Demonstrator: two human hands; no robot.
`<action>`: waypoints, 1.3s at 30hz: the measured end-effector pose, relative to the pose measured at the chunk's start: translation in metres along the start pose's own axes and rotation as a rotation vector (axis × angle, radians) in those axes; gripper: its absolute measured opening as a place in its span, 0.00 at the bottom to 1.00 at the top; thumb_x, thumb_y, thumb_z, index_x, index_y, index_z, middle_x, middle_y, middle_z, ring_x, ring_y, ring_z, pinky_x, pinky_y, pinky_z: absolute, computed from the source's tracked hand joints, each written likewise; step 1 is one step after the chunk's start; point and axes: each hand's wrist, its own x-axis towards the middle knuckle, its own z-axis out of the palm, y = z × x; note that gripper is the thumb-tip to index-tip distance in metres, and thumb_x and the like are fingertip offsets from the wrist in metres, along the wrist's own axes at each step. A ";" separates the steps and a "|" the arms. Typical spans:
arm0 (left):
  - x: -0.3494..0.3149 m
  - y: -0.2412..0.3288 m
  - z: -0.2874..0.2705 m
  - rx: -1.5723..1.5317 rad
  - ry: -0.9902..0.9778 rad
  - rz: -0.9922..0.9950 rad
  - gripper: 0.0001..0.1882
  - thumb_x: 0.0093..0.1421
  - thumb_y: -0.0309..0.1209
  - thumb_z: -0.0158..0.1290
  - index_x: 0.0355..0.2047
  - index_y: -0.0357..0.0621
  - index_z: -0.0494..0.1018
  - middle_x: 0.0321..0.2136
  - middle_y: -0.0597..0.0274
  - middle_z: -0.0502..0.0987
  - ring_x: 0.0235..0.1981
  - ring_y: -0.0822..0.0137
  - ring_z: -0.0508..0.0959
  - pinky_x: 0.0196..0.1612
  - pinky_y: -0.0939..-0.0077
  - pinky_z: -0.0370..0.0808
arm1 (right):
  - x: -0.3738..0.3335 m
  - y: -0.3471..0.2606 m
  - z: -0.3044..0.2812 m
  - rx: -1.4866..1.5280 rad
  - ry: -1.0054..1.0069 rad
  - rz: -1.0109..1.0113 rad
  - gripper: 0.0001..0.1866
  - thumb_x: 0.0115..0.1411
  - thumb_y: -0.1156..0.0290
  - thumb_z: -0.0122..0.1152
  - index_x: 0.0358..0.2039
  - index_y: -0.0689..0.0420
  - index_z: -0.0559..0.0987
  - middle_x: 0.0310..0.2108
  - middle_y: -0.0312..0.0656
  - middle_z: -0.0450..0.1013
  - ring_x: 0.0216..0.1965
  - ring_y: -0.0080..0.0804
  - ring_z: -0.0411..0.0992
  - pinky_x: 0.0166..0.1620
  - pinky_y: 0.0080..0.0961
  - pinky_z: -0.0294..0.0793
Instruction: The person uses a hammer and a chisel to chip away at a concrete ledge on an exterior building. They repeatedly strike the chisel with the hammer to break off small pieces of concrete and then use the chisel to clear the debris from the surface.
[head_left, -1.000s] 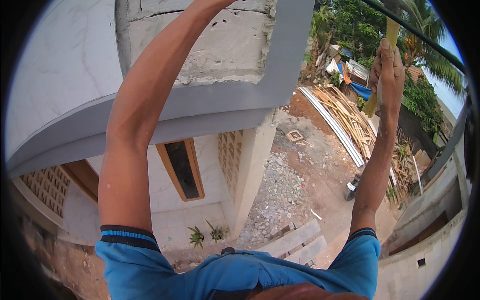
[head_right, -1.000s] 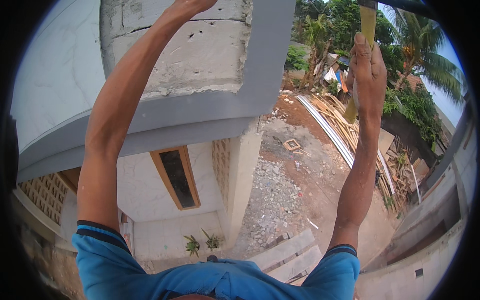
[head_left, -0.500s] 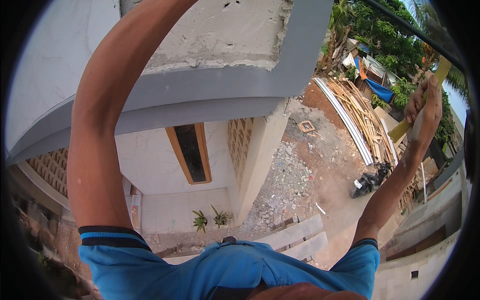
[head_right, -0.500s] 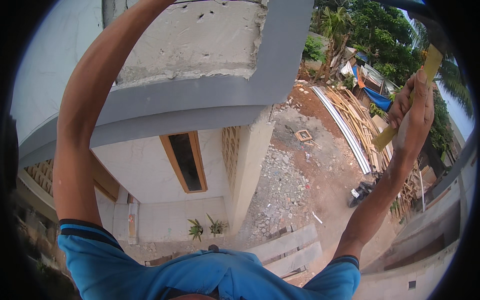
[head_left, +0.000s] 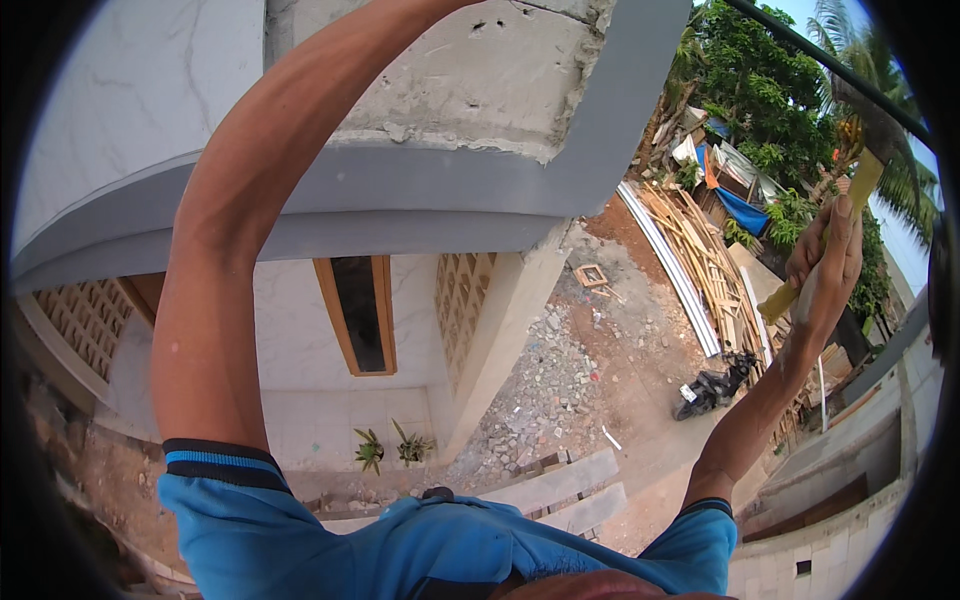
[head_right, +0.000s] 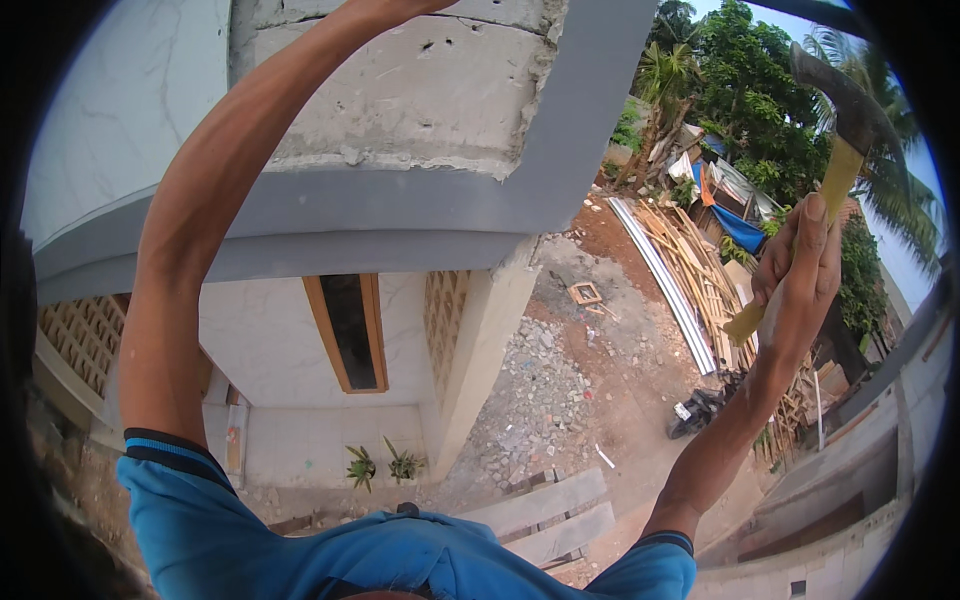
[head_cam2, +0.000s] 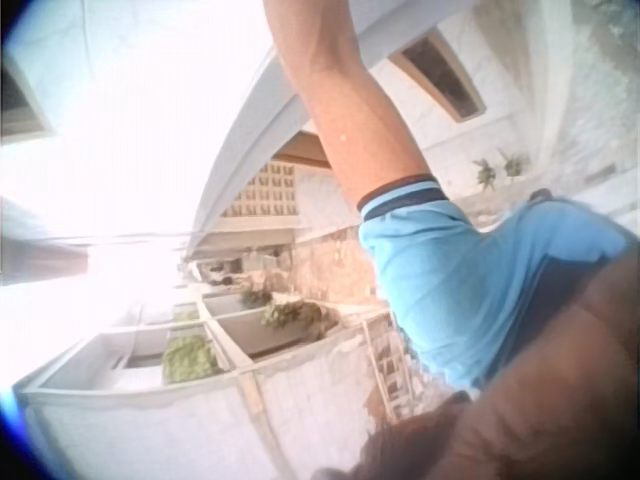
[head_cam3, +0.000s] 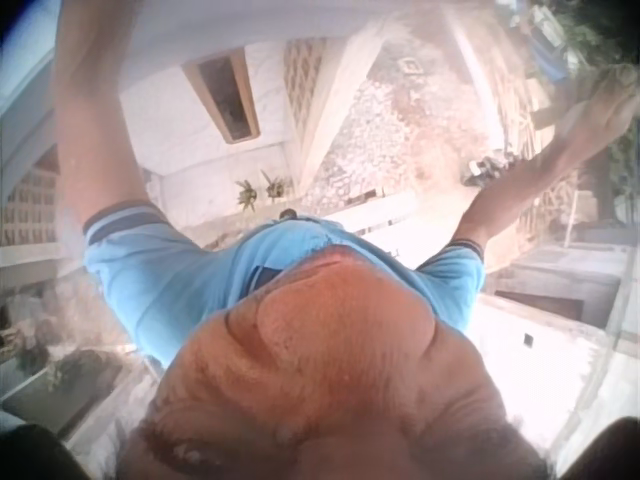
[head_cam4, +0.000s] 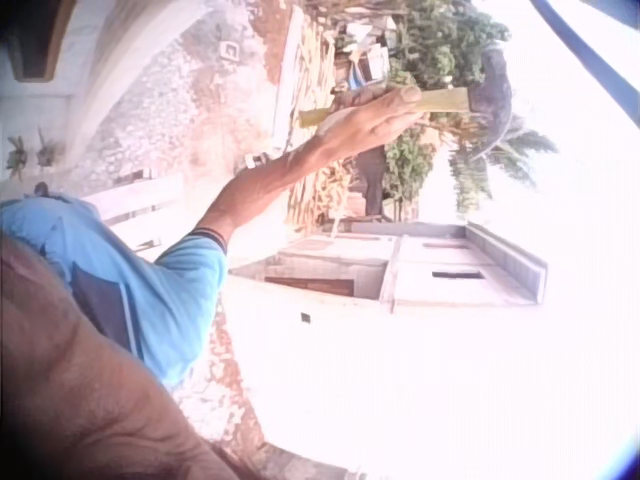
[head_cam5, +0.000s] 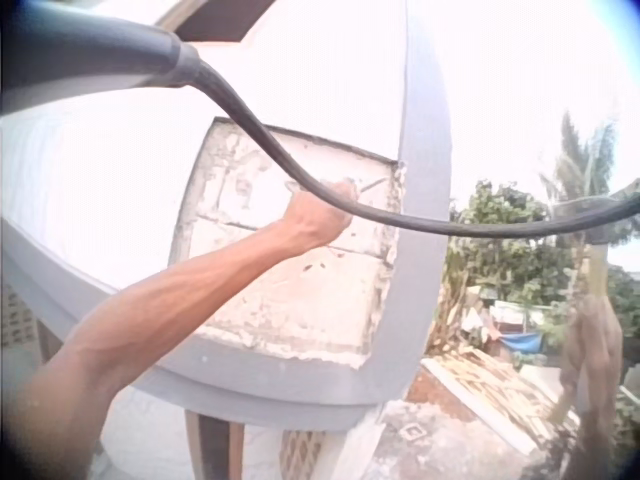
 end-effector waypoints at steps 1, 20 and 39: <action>0.005 0.005 0.001 -0.056 -0.013 0.002 0.14 0.62 0.31 0.46 0.39 0.33 0.77 0.32 0.33 0.80 0.36 0.38 0.82 0.40 0.44 0.77 | -0.001 -0.004 -0.004 -0.020 0.017 0.005 0.22 0.71 0.45 0.52 0.35 0.53 0.69 0.17 0.25 0.51 0.14 0.11 0.51 0.17 0.14 0.48; 0.077 0.140 0.115 -2.875 -0.113 -0.865 0.06 0.65 0.19 0.39 0.32 0.40 0.64 0.26 0.52 0.73 0.19 0.68 0.73 0.13 0.85 0.66 | -0.009 -0.037 0.018 -0.017 0.004 -0.056 0.21 0.71 0.47 0.53 0.36 0.53 0.70 0.17 0.26 0.53 0.14 0.11 0.52 0.17 0.15 0.49; 0.162 0.158 0.120 -1.872 0.757 -1.113 0.15 0.67 0.26 0.35 0.37 0.31 0.72 0.33 0.46 0.79 0.29 0.60 0.80 0.28 0.73 0.78 | 0.053 -0.016 0.132 -0.100 0.208 -0.385 0.25 0.71 0.44 0.52 0.34 0.56 0.71 0.17 0.32 0.61 0.17 0.18 0.60 0.22 0.20 0.60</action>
